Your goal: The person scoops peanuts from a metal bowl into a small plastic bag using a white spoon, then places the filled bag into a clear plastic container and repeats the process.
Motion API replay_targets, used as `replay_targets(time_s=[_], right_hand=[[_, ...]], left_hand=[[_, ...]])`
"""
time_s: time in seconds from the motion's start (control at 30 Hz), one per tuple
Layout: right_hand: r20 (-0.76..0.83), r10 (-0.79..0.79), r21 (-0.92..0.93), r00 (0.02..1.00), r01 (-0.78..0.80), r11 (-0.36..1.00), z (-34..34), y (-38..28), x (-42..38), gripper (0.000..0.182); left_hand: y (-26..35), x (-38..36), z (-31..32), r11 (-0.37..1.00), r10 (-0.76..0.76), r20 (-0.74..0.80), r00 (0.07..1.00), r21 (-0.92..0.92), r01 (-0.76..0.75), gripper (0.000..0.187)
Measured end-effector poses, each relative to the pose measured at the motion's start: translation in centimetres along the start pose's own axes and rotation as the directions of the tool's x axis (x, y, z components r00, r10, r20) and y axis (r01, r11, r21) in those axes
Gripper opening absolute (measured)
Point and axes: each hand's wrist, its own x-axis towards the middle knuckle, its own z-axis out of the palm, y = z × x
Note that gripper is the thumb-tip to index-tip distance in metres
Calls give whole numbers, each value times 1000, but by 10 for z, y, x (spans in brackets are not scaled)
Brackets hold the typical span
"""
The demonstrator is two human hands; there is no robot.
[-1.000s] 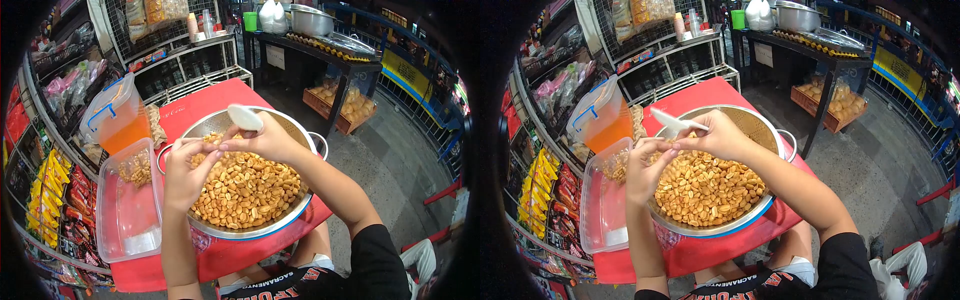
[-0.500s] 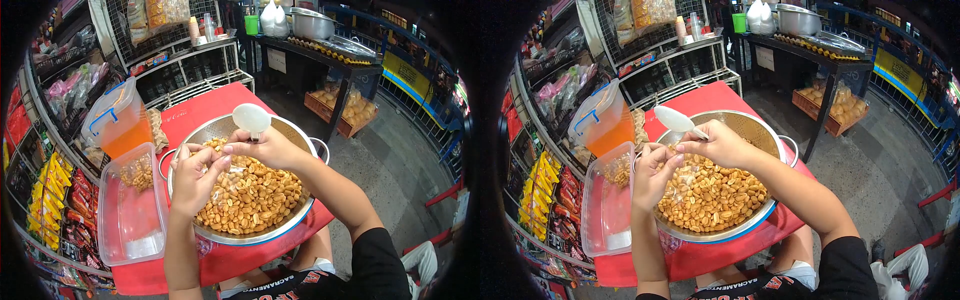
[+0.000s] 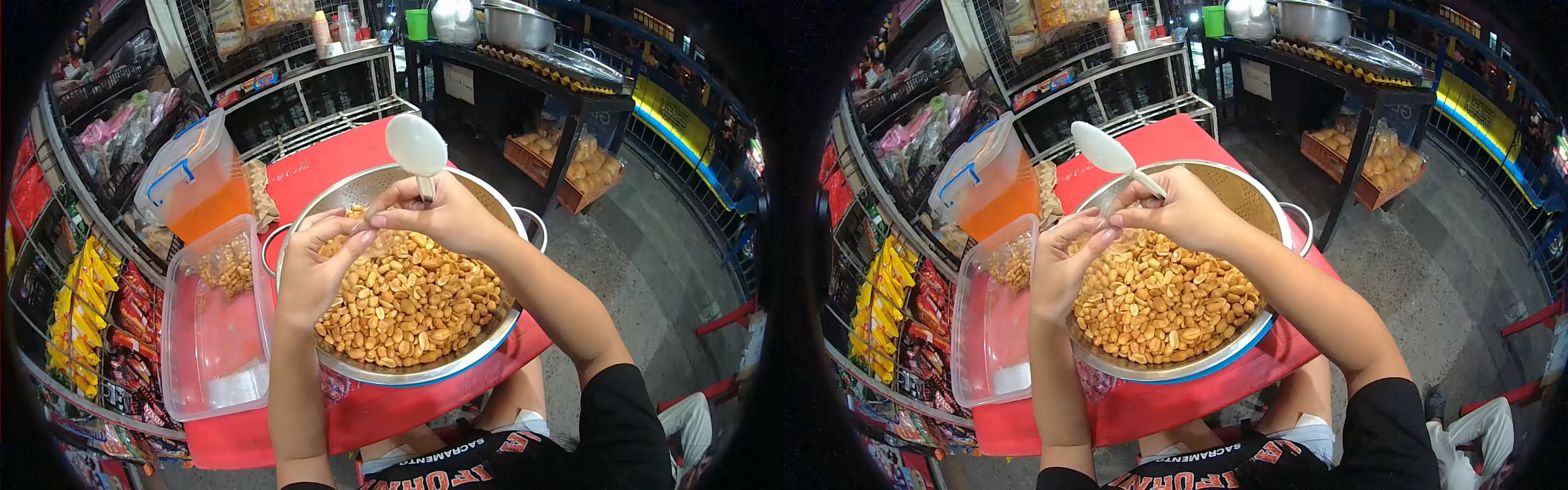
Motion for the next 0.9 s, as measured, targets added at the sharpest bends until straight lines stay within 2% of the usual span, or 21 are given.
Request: replay_targets(time_s=[0.17,0.23,0.3,0.33,0.37,0.4,0.47,0.53,0.6,0.67,0.73,0.77,0.83,0.9], right_hand=[[9,-27,16,1000,26,1000,0,-3,-2,18],[11,33,-121,999,-31,992,-2,-12,-4,22],[9,-2,-124,1000,3,992,-1,-17,-6,26],[8,-38,-129,999,39,991,-1,-18,-6,31],[8,-38,-128,999,38,991,-2,-17,-6,31],[33,-33,-87,999,36,996,-3,-15,-6,30],[59,-29,-46,998,32,998,-1,-11,-4,29],[-14,13,180,1000,-10,984,3,-7,-1,20],[18,16,161,1000,-19,987,3,-8,-2,18],[49,19,142,999,-26,990,0,-9,-3,17],[138,14,48,990,-21,999,-3,-11,-5,19],[137,15,48,990,-22,999,-2,-15,-5,19],[36,46,183,998,-52,982,1,-24,-7,17],[21,40,203,999,-44,978,2,-21,-6,17]], left_hand=[[1,1,-2,999,-2,-21,1000,-32,2,9],[3,0,-2,998,-7,-49,999,-69,4,10],[6,0,-2,973,-69,-66,995,-226,53,15],[9,0,-2,973,-70,-65,995,-226,54,15],[13,0,-1,928,-134,-57,989,-356,105,14],[14,0,-1,864,-197,-41,980,-479,153,15],[11,1,-1,871,-209,-50,977,-464,163,14],[6,1,-3,876,-223,-59,973,-450,173,15],[2,1,-7,766,-212,16,977,-618,176,15],[-1,1,-8,761,-189,24,982,-628,162,16],[-1,2,-8,755,-165,33,986,-639,148,16],[1,1,-8,762,-179,31,983,-628,158,16],[2,1,-7,769,-194,29,981,-617,170,16],[1,1,-7,774,-187,23,982,-612,161,16]])
